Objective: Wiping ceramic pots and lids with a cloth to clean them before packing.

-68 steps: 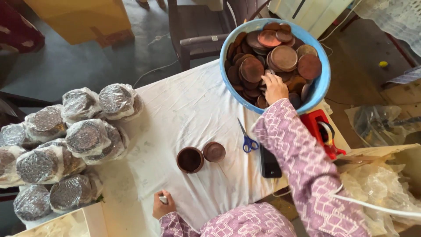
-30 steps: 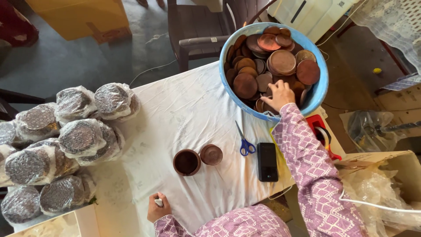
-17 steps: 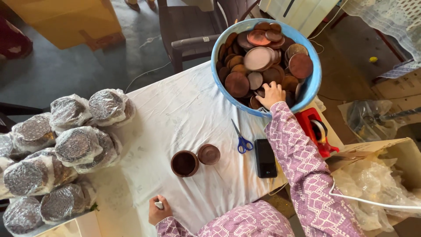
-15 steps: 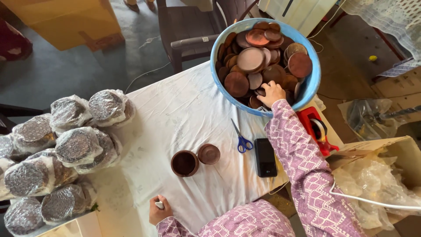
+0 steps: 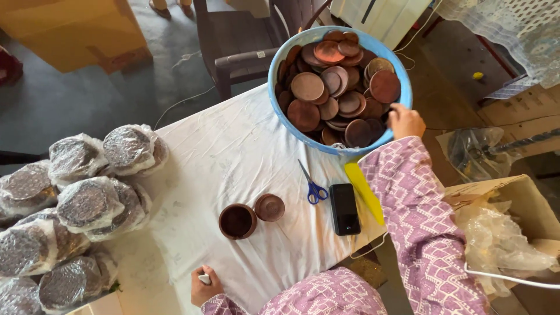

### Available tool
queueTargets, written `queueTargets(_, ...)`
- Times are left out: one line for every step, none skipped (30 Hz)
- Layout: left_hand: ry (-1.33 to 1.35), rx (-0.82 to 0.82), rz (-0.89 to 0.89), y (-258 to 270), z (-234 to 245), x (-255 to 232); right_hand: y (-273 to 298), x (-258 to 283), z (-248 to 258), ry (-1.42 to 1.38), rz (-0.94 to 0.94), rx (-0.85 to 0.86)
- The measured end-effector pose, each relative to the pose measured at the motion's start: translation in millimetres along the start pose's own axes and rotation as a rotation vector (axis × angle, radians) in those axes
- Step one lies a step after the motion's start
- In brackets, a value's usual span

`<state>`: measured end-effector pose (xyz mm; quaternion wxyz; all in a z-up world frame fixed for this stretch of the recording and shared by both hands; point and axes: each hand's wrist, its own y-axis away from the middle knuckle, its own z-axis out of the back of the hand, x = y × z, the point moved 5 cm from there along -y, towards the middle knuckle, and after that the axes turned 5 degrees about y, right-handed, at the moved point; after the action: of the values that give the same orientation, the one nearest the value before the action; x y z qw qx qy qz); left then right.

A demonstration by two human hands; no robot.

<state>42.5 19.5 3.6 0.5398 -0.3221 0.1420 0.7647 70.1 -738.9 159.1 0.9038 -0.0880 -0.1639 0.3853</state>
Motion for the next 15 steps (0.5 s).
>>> queueTargets(0.001, 0.001, -0.003, -1, -1, -4, 1, 8, 1, 0.000, -0.003, -0.002)
queueTargets(0.007, 0.001, -0.001, -1, 2, -7, 4, 19, -2, 0.121, 0.050, 0.028)
queueTargets(0.013, 0.001, 0.002, -1, 4, -9, 7, 30, -6, 0.242, 0.102, 0.058)
queueTargets(0.008, 0.002, -0.001, -1, 5, -8, 6, 26, -13, 0.239, 0.099, 0.062)
queueTargets(-0.002, 0.012, 0.012, -1, 6, -7, 6, 23, -20, 0.274, 0.108, 0.056)
queueTargets(-0.006, 0.020, 0.025, -2, 4, -8, 1, 21, -25, 0.311, 0.119, 0.045)
queueTargets(-0.005, 0.019, 0.022, -2, 5, -7, -2, 8, -37, 0.309, 0.117, 0.043)
queueTargets(0.014, 0.009, -0.006, -2, 5, -8, -9, -5, -48, 0.275, 0.075, 0.037)
queueTargets(0.032, -0.001, -0.035, -1, 5, -9, -16, -19, -59, 0.241, 0.032, 0.032)
queueTargets(0.033, -0.005, -0.034, -2, 3, -7, -19, -13, -52, 0.239, 0.035, 0.030)
queueTargets(0.026, -0.010, -0.017, -2, 1, -4, -23, -13, -37, 0.018, -0.062, -0.114)
queueTargets(0.015, -0.007, -0.003, -1, 0, -1, -20, -18, -23, -0.200, -0.166, -0.253)
queueTargets(0.013, -0.003, -0.004, -2, 2, -5, -21, -9, -8, -0.197, -0.170, -0.251)
queueTargets(0.021, 0.015, 0.012, -3, 4, -7, -18, -4, 11, -0.288, -0.202, -0.329)
queueTargets(0.030, 0.032, 0.028, -3, 6, -10, -15, 1, 29, -0.377, -0.233, -0.407)
